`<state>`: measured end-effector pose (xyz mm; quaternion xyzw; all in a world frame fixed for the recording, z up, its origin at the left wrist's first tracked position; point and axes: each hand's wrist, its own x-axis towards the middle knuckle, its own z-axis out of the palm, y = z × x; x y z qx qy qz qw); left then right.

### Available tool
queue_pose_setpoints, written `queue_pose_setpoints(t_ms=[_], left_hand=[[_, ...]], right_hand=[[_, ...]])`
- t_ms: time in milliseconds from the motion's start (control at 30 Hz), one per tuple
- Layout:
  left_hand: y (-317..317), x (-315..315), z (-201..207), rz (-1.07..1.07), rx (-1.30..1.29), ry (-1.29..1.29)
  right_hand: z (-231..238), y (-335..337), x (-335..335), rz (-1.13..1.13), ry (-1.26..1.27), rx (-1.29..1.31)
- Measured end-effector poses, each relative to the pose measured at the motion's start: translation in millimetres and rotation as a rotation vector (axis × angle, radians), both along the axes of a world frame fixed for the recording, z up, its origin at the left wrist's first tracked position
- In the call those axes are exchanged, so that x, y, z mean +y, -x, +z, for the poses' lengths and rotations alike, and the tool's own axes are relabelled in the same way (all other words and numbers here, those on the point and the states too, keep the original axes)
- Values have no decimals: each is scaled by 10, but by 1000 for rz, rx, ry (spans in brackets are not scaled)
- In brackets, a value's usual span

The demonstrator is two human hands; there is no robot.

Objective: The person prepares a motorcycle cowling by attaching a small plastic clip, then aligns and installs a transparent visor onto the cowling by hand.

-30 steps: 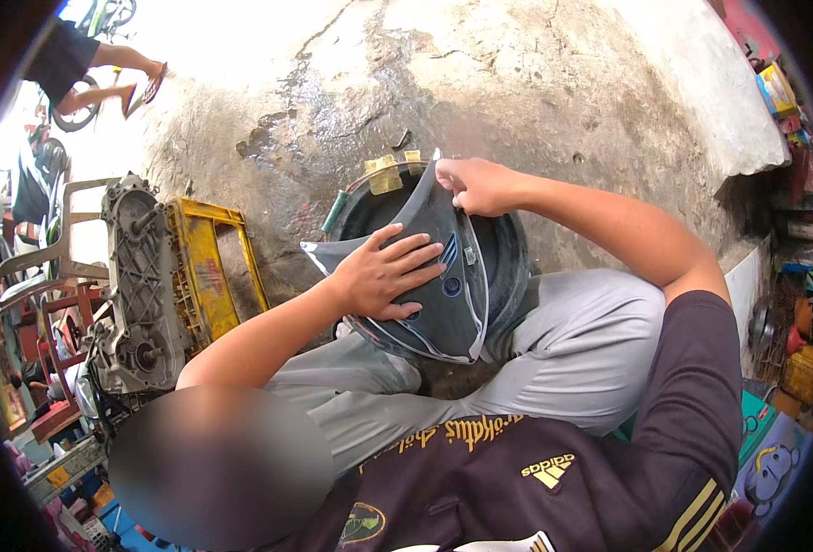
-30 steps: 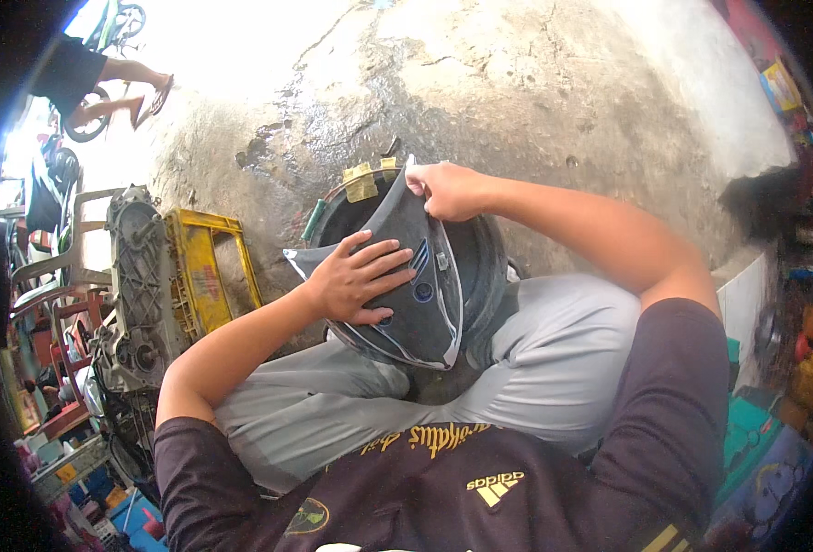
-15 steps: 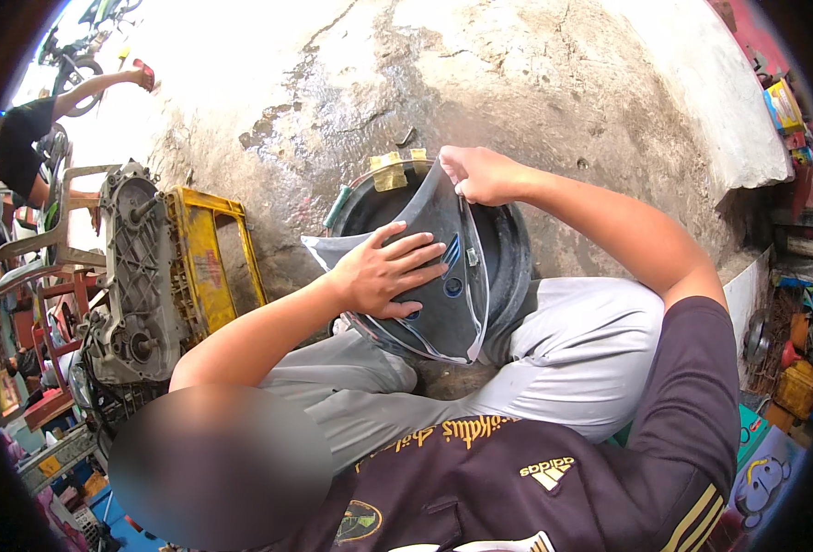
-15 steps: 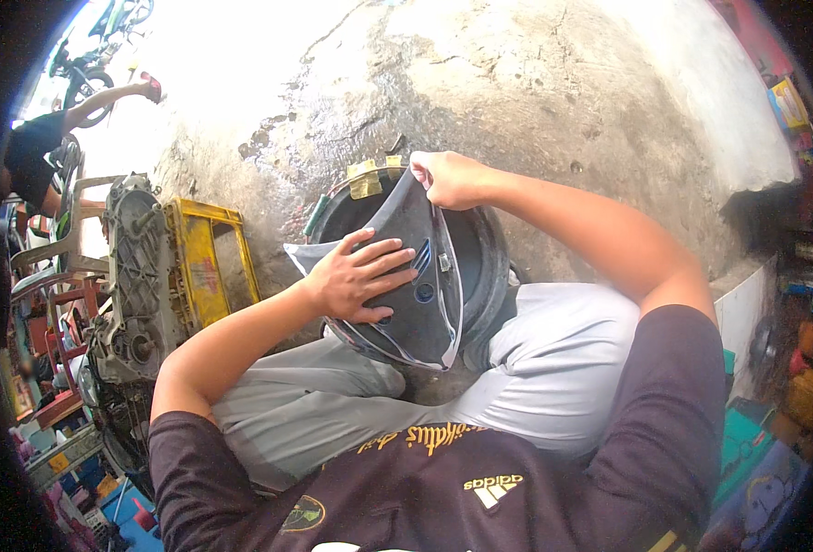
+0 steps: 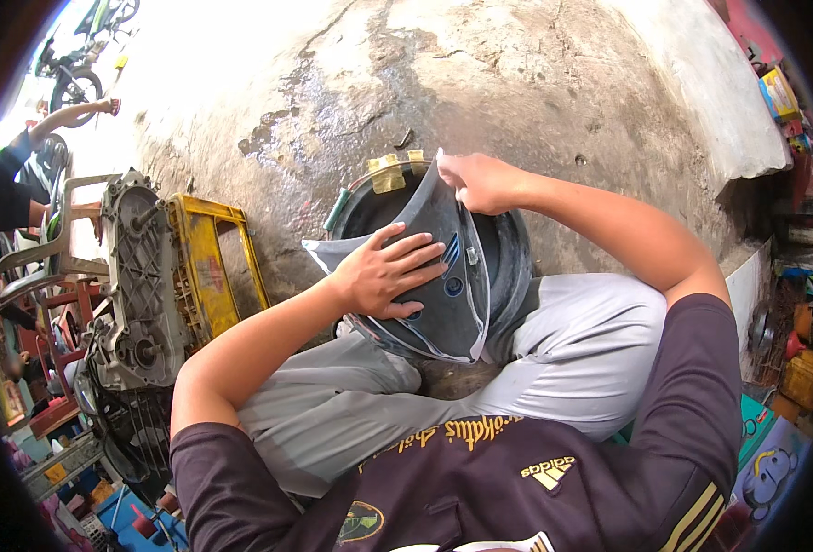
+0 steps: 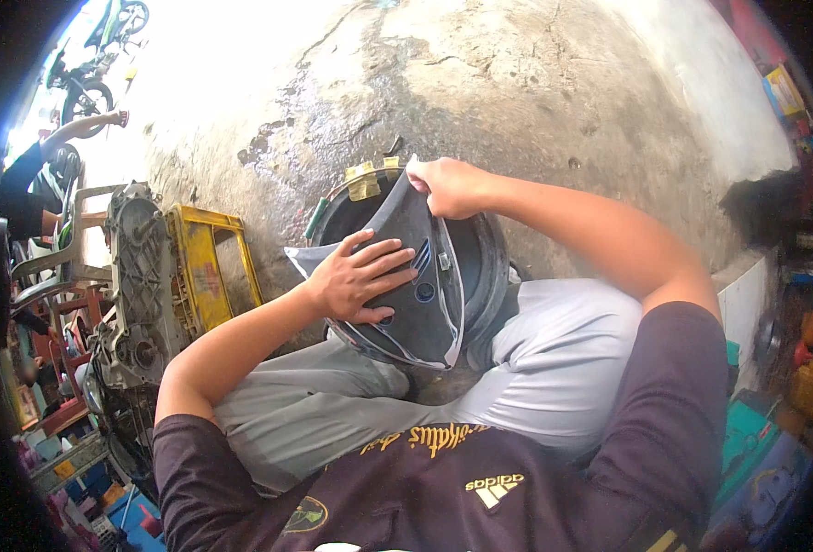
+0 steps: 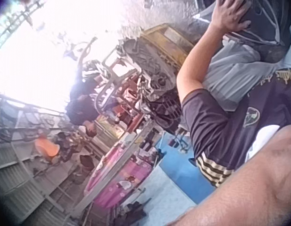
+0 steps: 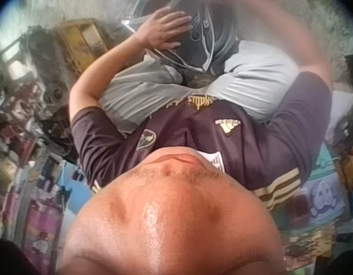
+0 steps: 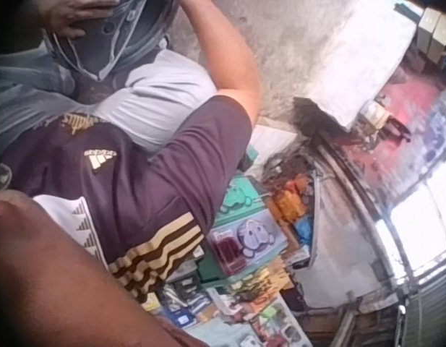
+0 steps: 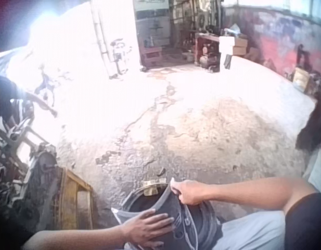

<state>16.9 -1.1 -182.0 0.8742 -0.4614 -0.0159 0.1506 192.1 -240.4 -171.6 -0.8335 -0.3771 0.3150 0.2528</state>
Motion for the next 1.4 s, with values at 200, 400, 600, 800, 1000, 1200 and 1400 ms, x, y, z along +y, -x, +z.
queue_pose_setpoints(t_ms=[200,400,600,800,1000,1200,1400], left_hand=[[-30,-39,1,0,2,8],[-9,-2,2,3,-1,-13],[-20,-35,-18,-2,-1,-1],[-10,2,5,-1,-5,-1],[-22,-28,29,-5,15,-10],[-15,-20,5,1,17,-2],[-9,-3,28,-3,9,-2]], right_hand=[[-27,-100,-41,-48,-57,60],[-104,-63,-46,-61,-69,65],[-55,-110,8,-81,-7,70],[-69,-47,-6,-64,-61,26],[-64,-90,37,-183,-24,-19],[-118,-74,5,-143,-61,-1],[-153,-32,36,-189,-102,-28]])
